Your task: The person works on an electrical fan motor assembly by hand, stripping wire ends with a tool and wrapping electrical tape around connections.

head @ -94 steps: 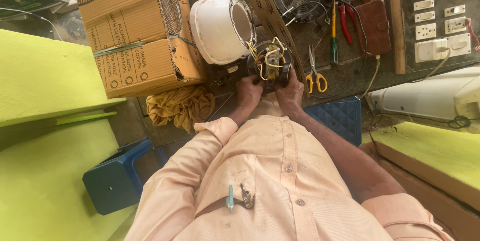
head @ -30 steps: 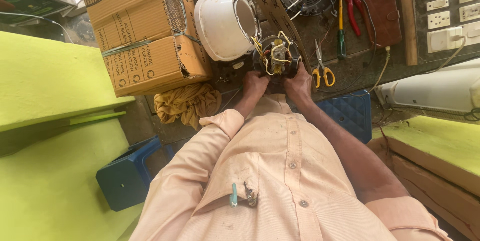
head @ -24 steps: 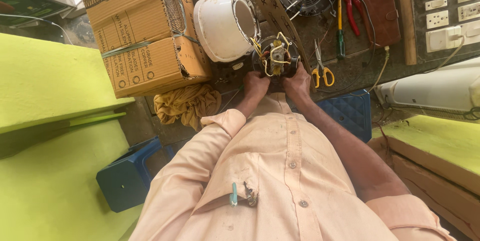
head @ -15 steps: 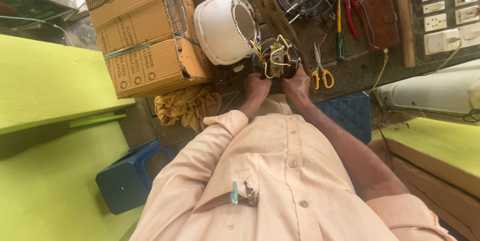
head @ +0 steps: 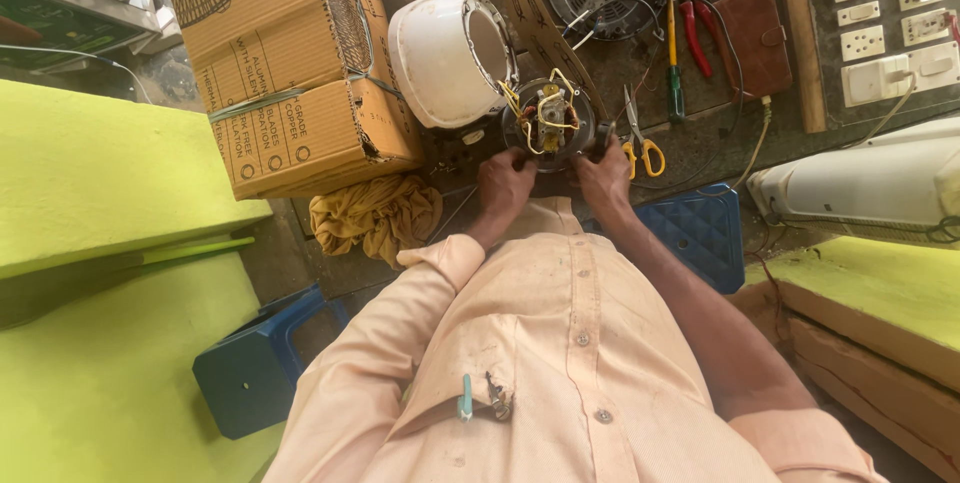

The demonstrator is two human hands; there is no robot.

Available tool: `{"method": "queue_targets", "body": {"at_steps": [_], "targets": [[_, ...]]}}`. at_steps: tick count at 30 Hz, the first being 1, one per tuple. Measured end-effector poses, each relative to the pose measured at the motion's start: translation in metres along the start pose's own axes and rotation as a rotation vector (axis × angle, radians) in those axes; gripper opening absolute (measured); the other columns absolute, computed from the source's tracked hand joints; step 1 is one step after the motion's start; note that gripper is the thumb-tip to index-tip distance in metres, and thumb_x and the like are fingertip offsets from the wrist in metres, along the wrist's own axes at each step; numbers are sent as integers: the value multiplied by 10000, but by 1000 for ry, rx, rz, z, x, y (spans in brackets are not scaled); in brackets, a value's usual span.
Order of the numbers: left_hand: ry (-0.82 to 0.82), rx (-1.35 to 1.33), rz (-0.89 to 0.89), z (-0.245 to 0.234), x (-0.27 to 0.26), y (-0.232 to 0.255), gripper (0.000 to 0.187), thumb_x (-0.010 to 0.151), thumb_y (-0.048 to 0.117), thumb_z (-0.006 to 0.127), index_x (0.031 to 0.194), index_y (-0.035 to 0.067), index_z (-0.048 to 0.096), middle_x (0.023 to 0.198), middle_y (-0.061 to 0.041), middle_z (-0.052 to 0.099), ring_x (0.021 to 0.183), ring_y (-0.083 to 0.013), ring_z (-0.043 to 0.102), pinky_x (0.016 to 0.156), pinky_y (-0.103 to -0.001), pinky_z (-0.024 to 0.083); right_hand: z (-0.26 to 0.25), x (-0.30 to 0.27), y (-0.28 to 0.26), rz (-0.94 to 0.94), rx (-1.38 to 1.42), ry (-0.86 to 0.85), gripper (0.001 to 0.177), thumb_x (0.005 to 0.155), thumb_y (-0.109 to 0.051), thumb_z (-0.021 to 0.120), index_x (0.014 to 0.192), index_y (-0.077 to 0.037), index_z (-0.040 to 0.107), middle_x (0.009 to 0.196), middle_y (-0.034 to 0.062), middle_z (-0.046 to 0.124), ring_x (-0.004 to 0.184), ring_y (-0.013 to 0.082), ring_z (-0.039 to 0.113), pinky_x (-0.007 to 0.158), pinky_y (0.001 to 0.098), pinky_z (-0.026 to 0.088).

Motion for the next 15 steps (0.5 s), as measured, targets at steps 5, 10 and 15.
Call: {"method": "queue_targets", "body": {"at_steps": [5, 10, 15], "targets": [[-20, 174, 374, -29, -31, 53, 169, 890, 169, 713, 1042, 112, 762, 966, -125, 743, 800, -329, 732, 700, -417, 594, -9, -4, 17, -64, 253, 24, 233, 914, -15, 711, 1014, -38, 502, 951, 108, 689, 716, 165, 726, 593, 306, 637], [-3, 303, 566, -26, -38, 61, 215, 923, 185, 709, 1121, 108, 746, 958, -107, 719, 805, -295, 735, 683, -393, 601, -16, -13, 30, -47, 302, 21, 241, 924, -28, 703, 1053, -58, 502, 897, 104, 708, 688, 150, 711, 573, 293, 601], [-41, 449, 705, -13, -42, 55, 345, 965, 250, 698, 1243, 46, 702, 943, -119, 702, 791, -262, 723, 672, -367, 600, -30, -21, 44, -5, 383, 28, 241, 936, -28, 691, 1066, -65, 493, 872, 108, 723, 673, 144, 699, 579, 283, 588]]}}
Point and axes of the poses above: each hand's wrist, its own x-axis towards the middle knuckle, its own z-axis out of the palm, y = z × x, the point moved 6 cm from there along x, towards the middle knuckle
